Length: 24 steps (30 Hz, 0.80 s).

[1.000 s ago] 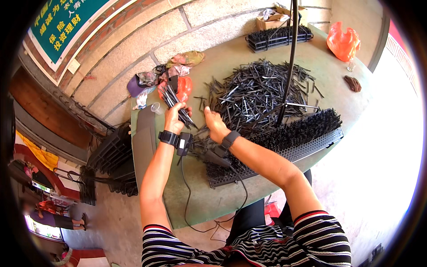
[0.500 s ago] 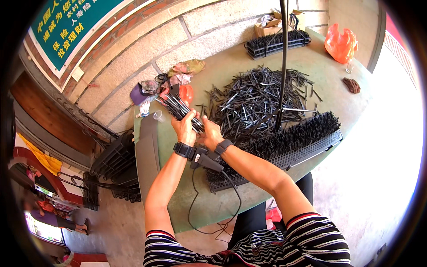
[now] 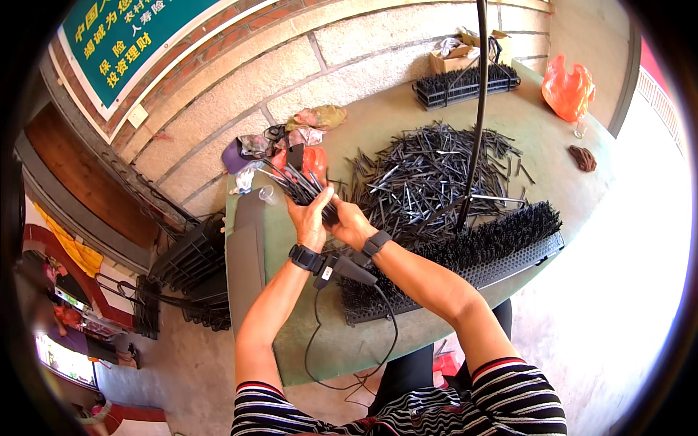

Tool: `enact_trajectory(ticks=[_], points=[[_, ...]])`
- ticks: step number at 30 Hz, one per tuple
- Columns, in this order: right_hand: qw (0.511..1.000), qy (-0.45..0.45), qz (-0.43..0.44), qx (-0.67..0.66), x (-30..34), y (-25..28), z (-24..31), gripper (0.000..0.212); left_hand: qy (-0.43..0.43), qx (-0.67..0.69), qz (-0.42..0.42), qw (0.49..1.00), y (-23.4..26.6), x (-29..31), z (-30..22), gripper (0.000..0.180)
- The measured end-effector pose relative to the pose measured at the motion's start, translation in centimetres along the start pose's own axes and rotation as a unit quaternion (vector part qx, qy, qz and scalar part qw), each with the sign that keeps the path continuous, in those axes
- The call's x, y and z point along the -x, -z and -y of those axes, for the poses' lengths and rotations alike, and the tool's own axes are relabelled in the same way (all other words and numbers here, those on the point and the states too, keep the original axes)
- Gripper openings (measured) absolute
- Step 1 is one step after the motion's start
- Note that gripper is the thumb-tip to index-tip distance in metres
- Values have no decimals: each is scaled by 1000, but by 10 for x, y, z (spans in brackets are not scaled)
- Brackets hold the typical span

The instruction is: The person picks up bundles of black plastic bristles from a pile on the table and inserts them by hand into a row of holes on a long black brush base.

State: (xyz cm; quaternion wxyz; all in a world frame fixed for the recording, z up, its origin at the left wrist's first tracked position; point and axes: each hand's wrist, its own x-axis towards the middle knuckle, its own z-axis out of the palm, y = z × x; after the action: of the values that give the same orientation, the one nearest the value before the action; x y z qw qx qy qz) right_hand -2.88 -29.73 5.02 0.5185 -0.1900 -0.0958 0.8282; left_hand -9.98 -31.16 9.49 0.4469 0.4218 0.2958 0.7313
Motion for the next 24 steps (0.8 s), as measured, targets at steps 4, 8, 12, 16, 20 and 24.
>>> enact_trajectory(ticks=[4,8,12,16,20,24], points=[[999,-22,1,31,-5,0,-4,29,80,-31,-23,996,6,-3,-3,32],[997,-49,1,58,9,-13,-3,33,79,-23,-25,996,6,1,-5,24],[994,-63,22,92,-2,-8,3,32,104,-89,-4,991,8,2,3,21],[962,-127,-11,242,12,-8,9,49,172,-34,-84,981,17,-1,-4,15],[888,-128,52,440,30,-8,47,63,326,-7,34,945,56,-12,-24,24],[911,-55,80,401,34,-21,60,61,394,-12,127,910,79,21,-42,31]])
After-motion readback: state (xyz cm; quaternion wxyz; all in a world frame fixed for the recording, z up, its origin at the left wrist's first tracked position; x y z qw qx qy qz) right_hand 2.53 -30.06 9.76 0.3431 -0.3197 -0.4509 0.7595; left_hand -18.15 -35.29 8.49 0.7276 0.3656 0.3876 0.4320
